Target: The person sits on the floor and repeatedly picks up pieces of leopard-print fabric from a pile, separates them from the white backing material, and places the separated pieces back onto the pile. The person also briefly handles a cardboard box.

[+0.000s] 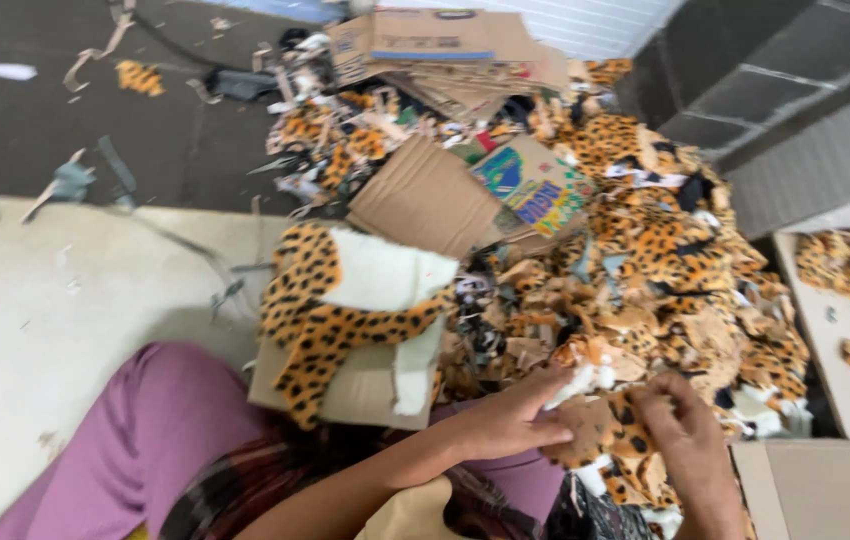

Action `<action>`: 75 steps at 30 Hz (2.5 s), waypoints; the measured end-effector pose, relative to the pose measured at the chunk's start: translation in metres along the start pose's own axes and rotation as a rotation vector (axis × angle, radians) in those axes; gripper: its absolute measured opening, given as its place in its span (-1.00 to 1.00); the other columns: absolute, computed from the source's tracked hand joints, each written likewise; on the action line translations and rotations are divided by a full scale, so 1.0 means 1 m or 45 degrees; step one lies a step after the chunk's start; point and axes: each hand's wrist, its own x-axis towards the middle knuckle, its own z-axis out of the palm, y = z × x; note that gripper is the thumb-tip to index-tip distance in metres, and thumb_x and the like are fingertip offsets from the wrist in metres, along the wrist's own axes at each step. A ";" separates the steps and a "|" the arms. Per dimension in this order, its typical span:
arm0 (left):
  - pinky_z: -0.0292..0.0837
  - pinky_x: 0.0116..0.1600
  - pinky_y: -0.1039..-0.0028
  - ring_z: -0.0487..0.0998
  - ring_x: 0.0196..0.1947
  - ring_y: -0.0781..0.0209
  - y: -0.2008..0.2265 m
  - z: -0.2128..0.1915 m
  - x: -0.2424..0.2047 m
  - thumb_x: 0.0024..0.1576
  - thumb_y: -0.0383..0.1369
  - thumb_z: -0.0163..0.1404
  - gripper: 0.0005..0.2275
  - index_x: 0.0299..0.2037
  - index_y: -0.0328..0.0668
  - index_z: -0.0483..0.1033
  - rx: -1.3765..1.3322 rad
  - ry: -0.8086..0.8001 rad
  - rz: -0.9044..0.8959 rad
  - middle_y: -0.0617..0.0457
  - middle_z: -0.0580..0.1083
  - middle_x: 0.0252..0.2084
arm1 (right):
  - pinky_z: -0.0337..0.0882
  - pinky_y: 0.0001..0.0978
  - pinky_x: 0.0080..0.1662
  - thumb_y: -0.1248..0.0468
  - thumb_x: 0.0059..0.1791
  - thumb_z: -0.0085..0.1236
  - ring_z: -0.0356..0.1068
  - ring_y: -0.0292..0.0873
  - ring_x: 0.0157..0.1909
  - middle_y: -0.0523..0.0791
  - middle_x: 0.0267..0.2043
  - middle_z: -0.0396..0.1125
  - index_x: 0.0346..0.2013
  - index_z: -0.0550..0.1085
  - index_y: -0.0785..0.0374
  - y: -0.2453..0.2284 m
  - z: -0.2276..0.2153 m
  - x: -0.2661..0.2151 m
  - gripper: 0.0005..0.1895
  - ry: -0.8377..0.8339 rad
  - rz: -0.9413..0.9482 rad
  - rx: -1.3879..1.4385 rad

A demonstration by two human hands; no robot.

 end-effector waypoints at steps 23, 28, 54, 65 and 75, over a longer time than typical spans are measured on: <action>0.41 -0.03 0.58 0.52 -0.09 0.29 -0.003 -0.075 -0.205 0.14 -0.39 -0.01 -0.52 0.31 -0.29 0.35 -0.454 0.828 -0.542 -0.04 0.51 0.03 | 0.21 -0.49 -0.39 0.34 -0.04 0.23 0.24 -0.29 -0.47 -0.13 -0.45 0.42 -0.13 0.64 0.29 -0.084 0.203 -0.067 -0.80 -0.806 -0.255 -0.313; 0.43 0.10 0.43 0.43 0.04 0.23 -0.009 -0.095 -0.209 0.25 -0.27 -0.04 -0.51 0.43 0.25 0.27 -0.272 0.823 -0.797 0.00 0.35 0.12 | 0.49 -0.13 0.04 0.28 -0.05 0.33 0.53 0.00 0.00 0.08 -0.16 0.55 -0.05 0.62 0.17 -0.048 0.230 -0.030 -0.73 -0.774 -0.380 -0.315; -0.35 0.28 -0.44 -0.48 0.51 -0.40 -0.109 -0.060 -0.172 0.26 -0.07 -0.10 -0.30 0.54 -0.06 -0.17 1.375 0.792 -0.822 -0.29 -0.33 0.57 | -0.26 0.55 0.29 -0.24 0.09 -0.38 -0.39 0.12 0.59 0.00 0.61 -0.32 0.50 0.01 -0.35 0.025 0.335 0.032 -0.34 -0.145 -1.301 -1.321; -0.48 0.36 -0.37 -0.56 0.51 -0.36 -0.112 -0.070 -0.169 0.32 0.04 -0.28 -0.33 0.55 0.12 -0.33 1.322 0.565 -1.083 -0.12 -0.42 0.59 | -0.24 0.56 0.30 -0.14 0.08 -0.18 -0.27 0.18 0.58 0.06 0.60 -0.24 0.48 0.13 -0.25 0.016 0.331 0.025 -0.36 -0.075 -1.397 -1.132; -0.57 0.35 -0.37 -0.59 0.50 -0.32 -0.085 -0.020 -0.103 0.29 -0.08 -0.13 -0.20 0.53 -0.21 -0.45 1.398 0.397 -0.634 -0.25 -0.46 0.57 | -0.40 0.40 0.42 0.09 0.07 -0.11 -0.29 0.10 0.59 -0.01 0.57 -0.11 0.32 0.36 -0.08 0.024 0.231 0.006 -0.52 0.062 -1.130 -0.887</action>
